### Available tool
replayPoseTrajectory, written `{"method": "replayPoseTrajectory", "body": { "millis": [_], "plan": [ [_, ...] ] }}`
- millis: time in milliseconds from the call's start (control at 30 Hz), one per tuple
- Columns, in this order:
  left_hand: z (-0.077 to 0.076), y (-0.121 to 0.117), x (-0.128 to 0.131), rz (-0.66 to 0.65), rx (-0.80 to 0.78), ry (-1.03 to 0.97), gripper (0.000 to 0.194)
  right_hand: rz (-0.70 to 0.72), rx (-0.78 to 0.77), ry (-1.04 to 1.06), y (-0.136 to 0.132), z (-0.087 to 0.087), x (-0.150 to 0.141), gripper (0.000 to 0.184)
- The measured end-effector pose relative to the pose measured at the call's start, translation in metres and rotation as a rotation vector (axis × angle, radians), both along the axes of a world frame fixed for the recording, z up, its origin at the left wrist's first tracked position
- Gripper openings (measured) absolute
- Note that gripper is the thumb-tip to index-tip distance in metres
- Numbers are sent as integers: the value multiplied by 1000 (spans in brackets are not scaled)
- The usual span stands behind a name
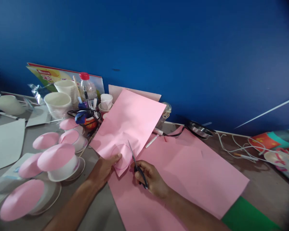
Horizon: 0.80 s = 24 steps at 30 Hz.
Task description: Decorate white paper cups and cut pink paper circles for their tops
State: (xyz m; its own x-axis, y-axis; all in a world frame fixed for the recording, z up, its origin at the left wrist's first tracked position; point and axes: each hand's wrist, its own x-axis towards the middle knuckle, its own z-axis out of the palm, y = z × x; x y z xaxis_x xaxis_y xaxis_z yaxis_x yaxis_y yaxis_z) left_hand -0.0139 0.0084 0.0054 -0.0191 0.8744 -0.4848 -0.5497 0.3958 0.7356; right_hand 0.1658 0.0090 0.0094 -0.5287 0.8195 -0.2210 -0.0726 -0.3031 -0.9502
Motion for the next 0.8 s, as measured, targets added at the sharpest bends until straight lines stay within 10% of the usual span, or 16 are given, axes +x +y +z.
{"method": "replayPoseTrajectory", "body": {
  "millis": [800],
  "plan": [
    [-11, 0, -6, -102, 56, 32, 21, 38, 0, -42, 5, 3, 4, 57]
  ]
}}
